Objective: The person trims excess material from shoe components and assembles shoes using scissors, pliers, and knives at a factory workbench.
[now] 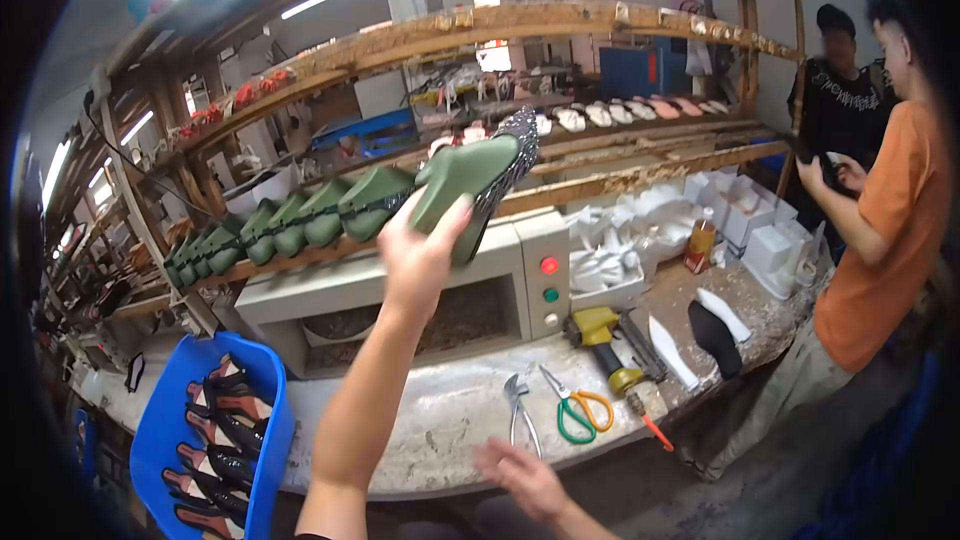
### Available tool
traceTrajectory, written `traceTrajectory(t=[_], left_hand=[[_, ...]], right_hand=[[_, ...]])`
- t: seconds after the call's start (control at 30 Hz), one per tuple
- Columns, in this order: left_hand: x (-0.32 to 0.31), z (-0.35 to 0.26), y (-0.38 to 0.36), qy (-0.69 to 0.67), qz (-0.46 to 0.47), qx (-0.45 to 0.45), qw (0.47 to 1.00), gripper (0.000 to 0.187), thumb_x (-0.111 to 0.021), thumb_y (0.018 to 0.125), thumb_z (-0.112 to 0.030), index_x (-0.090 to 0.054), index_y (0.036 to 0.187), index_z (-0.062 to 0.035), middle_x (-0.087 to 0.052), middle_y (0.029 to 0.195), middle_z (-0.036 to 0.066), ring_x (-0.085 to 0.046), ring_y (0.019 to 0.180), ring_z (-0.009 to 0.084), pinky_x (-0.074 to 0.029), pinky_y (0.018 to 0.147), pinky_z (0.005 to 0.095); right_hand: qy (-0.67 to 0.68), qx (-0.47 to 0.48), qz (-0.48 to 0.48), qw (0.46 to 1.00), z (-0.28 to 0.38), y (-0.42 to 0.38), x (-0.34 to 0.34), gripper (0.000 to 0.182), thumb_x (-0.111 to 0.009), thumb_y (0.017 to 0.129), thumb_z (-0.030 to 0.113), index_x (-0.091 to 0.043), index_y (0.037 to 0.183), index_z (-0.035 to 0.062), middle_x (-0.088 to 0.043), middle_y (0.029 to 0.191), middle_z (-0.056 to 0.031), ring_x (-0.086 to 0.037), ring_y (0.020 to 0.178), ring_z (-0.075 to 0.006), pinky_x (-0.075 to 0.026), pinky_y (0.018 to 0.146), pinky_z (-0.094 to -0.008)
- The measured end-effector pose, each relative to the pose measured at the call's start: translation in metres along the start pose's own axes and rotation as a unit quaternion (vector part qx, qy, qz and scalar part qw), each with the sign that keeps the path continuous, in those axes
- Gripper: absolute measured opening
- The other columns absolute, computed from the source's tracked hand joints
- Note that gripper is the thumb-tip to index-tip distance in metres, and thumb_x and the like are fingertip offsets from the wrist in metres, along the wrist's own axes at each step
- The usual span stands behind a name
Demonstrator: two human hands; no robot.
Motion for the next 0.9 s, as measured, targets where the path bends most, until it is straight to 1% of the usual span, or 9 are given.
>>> traceTrajectory(t=[0.07,0.13,0.37,0.47,0.53,0.63,0.7,0.8,0.9], left_hand=[[-0.033,0.036,0.069,0.081,-0.026,-0.016,0.996,0.036,-0.077,0.091,-0.027,-0.076,0.113,0.0016,-0.078,0.09,0.014,-0.068,0.076,0.0274,-0.056,0.076,0.0382],[-0.054,0.061,0.104,0.205,-0.033,-0.072,0.976,0.039,-0.077,0.089,-0.03,-0.076,0.113,0.0011,-0.079,0.095,0.019,-0.072,0.082,0.0354,-0.058,0.079,0.0412],[-0.079,0.141,0.109,0.241,0.052,0.028,0.969,0.064,-0.081,0.085,-0.036,-0.068,0.129,0.0082,-0.077,0.105,0.024,-0.072,0.092,0.0395,-0.057,0.088,0.0437],[-0.07,0.121,0.098,0.224,-0.017,-0.009,0.975,0.065,-0.08,0.086,-0.033,-0.065,0.134,0.0083,-0.077,0.115,0.024,-0.072,0.099,0.0393,-0.057,0.091,0.0438],[-0.055,0.09,0.05,0.225,-0.104,-0.199,0.948,0.062,-0.08,0.088,-0.027,-0.063,0.137,0.0072,-0.073,0.126,0.024,-0.071,0.108,0.0382,-0.056,0.096,0.0413],[0.005,0.021,-0.092,0.179,-0.028,-0.204,0.962,0.054,-0.08,0.086,-0.01,-0.064,0.135,0.0055,-0.073,0.125,0.02,-0.071,0.109,0.032,-0.056,0.097,0.0376],[0.056,0.002,-0.187,0.167,0.04,-0.116,0.978,0.047,-0.079,0.084,-0.005,-0.069,0.129,0.0033,-0.075,0.123,0.017,-0.073,0.103,0.03,-0.058,0.093,0.0366],[0.141,-0.023,-0.271,0.162,0.109,-0.023,0.98,0.035,-0.076,0.084,0.002,-0.074,0.119,0.0027,-0.077,0.12,0.015,-0.075,0.099,0.0298,-0.06,0.09,0.0362],[0.262,-0.064,-0.314,0.285,0.056,0.053,0.955,0.03,-0.075,0.087,-0.001,-0.075,0.117,0.0012,-0.078,0.116,0.014,-0.073,0.09,0.0295,-0.058,0.082,0.037]], right_hand=[[0.0,-0.021,0.004,1.0,-0.035,-0.001,-0.015,0.047,-0.056,0.111,0.008,-0.047,0.157,-0.001,-0.058,0.153,-0.0242,-0.064,0.132,-0.0333,-0.054,0.109,-0.0388],[-0.036,-0.055,-0.075,0.995,-0.039,-0.02,-0.035,0.036,-0.06,0.109,0.013,-0.061,0.142,-0.0025,-0.073,0.126,-0.017,-0.072,0.089,-0.016,-0.059,0.078,-0.027],[-0.079,-0.095,-0.07,0.99,-0.046,-0.03,0.006,0.042,-0.064,0.109,0.014,-0.058,0.148,-0.0015,-0.072,0.136,-0.0158,-0.074,0.103,-0.0205,-0.06,0.085,-0.0274],[-0.136,-0.052,-0.056,0.988,-0.002,-0.023,0.008,0.041,-0.059,0.109,0.008,-0.056,0.148,-0.0031,-0.068,0.14,-0.0211,-0.07,0.118,-0.0271,-0.057,0.1,-0.0335],[-0.255,0.035,-0.091,0.962,0.039,-0.011,0.003,0.036,-0.062,0.107,0.007,-0.062,0.142,-0.0034,-0.074,0.126,-0.0159,-0.071,0.104,-0.0198,-0.057,0.091,-0.0281],[-0.557,0.155,-0.179,0.796,0.086,0.024,-0.002,0.046,-0.073,0.095,0.014,-0.064,0.137,-0.0013,-0.07,0.126,-0.0152,-0.069,0.103,-0.025,-0.056,0.093,-0.0339],[-0.705,0.262,-0.174,0.635,0.076,0.055,0.029,0.049,-0.071,0.09,0.018,-0.062,0.131,-0.0074,-0.065,0.123,-0.027,-0.064,0.108,-0.0448,-0.054,0.098,-0.0498],[-0.792,0.04,-0.186,0.58,0.06,0.097,0.069,0.051,-0.072,0.091,0.026,-0.06,0.129,-0.0066,-0.063,0.119,-0.027,-0.064,0.105,-0.0418,-0.052,0.098,-0.0496],[-0.848,0.122,-0.148,0.494,0.053,0.125,0.075,0.049,-0.069,0.095,0.03,-0.065,0.128,-0.0066,-0.063,0.117,-0.0271,-0.062,0.103,-0.0442,-0.051,0.096,-0.0487]])
Point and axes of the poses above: each hand's wrist, its own y-axis towards the middle knuckle, its own x-axis out of the back of the hand, z = x × y, the point moved 8 cm from there along y, towards the middle knuckle
